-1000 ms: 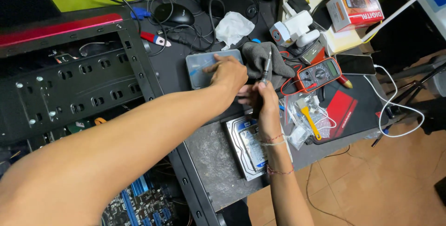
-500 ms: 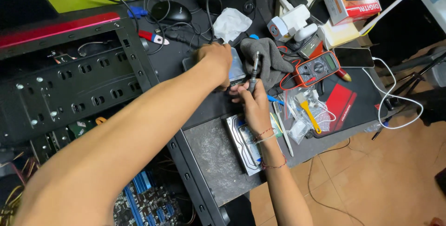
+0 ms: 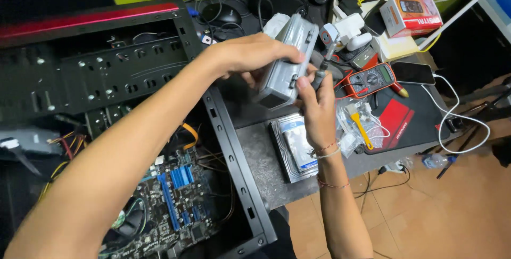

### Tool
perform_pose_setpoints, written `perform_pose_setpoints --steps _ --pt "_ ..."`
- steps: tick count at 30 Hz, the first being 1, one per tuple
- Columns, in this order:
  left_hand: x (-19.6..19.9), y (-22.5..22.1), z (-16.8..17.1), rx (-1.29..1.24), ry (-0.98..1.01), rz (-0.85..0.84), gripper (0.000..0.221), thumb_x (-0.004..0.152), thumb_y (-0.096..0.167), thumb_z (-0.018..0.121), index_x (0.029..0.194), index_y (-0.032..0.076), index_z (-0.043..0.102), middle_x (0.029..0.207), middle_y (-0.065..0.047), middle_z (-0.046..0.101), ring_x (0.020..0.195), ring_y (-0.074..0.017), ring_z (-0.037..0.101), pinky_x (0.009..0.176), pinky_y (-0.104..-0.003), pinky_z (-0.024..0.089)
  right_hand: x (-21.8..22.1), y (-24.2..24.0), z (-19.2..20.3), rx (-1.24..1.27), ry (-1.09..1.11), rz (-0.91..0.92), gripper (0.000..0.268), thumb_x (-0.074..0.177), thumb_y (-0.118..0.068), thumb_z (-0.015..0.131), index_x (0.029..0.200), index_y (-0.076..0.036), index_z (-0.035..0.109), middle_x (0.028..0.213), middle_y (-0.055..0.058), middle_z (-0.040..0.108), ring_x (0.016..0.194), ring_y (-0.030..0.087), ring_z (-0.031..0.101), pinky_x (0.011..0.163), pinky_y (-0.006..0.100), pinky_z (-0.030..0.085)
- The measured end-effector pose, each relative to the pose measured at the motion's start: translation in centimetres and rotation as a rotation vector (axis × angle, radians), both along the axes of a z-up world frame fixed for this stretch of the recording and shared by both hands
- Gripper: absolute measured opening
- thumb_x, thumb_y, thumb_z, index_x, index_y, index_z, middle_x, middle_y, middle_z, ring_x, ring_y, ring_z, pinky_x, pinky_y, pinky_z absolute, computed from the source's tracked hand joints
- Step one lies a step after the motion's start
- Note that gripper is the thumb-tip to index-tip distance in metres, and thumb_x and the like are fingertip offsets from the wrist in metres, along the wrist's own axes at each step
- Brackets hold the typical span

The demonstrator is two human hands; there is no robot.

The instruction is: Repairing a desktop computer by removing and installing a hard drive using a precision screwdriver

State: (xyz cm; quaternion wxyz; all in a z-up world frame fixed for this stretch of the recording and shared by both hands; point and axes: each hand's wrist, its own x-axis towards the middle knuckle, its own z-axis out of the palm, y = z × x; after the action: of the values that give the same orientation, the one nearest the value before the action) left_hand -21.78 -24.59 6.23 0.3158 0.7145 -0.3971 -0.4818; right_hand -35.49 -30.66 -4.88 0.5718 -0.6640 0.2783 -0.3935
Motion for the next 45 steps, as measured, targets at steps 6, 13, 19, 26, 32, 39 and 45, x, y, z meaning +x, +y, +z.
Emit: perform_pose_setpoints --steps 6,13,19,26,32,39,45 --pt "-0.4 6.6 2.8 -0.202 0.250 0.156 0.039 0.070 0.039 0.040 0.087 0.009 0.059 0.076 -0.006 0.061 0.069 -0.0151 0.059 0.063 -0.031 0.051 1.2 3.4 5.5 -0.218 -0.095 0.223 0.028 0.088 -0.029 0.045 0.105 -0.007 0.045 0.094 -0.001 0.047 0.078 0.005 0.041 0.069 0.018 0.036" --pt "2.2 14.5 1.8 -0.438 0.536 0.452 0.049 0.073 0.045 0.032 0.094 0.005 0.054 0.080 -0.010 0.060 0.069 -0.0238 0.060 0.066 -0.041 0.051 6.0 7.3 8.2 -0.149 -0.248 0.406 0.022 0.079 -0.012 0.058 0.076 -0.014 0.036 0.108 0.016 0.053 0.084 0.011 0.052 0.060 0.019 0.044" --pt "5.3 21.6 0.4 -0.499 0.471 0.610 0.068 0.069 0.051 0.030 0.112 0.004 0.053 0.091 -0.014 0.061 0.077 -0.0239 0.059 0.059 -0.034 0.050 12.3 10.9 9.3 0.085 -0.051 0.541 0.024 0.073 -0.026 0.057 0.071 -0.014 0.036 0.097 0.009 0.053 0.089 0.014 0.053 0.045 0.032 0.059" --pt "9.0 26.6 -1.9 -0.373 0.521 0.733 0.046 0.074 0.051 0.043 0.090 0.010 0.055 0.074 -0.008 0.057 0.062 -0.0213 0.056 0.048 -0.039 0.049 17.3 14.0 9.7 0.104 0.239 0.894 0.035 0.067 -0.030 0.066 0.072 -0.010 0.038 0.067 0.005 0.047 0.047 0.016 0.052 0.031 0.028 0.048" --pt "10.1 29.0 -3.6 -0.478 0.212 0.943 0.056 0.069 0.050 0.058 0.107 0.010 0.054 0.087 -0.010 0.059 0.071 -0.0227 0.063 0.059 -0.038 0.054 19.9 13.6 7.0 -0.067 0.304 0.802 0.045 0.062 -0.027 0.077 0.076 0.000 0.045 0.058 0.007 0.044 0.048 0.016 0.052 0.030 0.028 0.047" --pt "10.0 28.2 -5.2 -0.646 -0.480 0.735 0.100 0.044 0.034 0.084 0.126 0.005 0.034 0.119 -0.021 0.039 0.116 -0.0362 0.037 0.096 -0.045 0.032 22.8 10.2 2.0 -0.194 0.284 0.653 0.041 0.064 -0.036 0.075 0.074 -0.005 0.050 0.056 0.006 0.044 0.054 0.015 0.049 0.044 0.025 0.040" --pt "9.7 27.4 -5.5 -0.551 -0.738 0.580 0.106 0.050 0.033 0.082 0.132 0.004 0.022 0.121 -0.021 0.037 0.115 -0.0418 0.035 0.096 -0.052 0.028 21.2 10.6 3.1 -0.328 0.413 0.547 0.042 0.063 -0.043 0.072 0.079 -0.009 0.052 0.061 0.008 0.051 0.062 0.019 0.054 0.059 0.028 0.042"
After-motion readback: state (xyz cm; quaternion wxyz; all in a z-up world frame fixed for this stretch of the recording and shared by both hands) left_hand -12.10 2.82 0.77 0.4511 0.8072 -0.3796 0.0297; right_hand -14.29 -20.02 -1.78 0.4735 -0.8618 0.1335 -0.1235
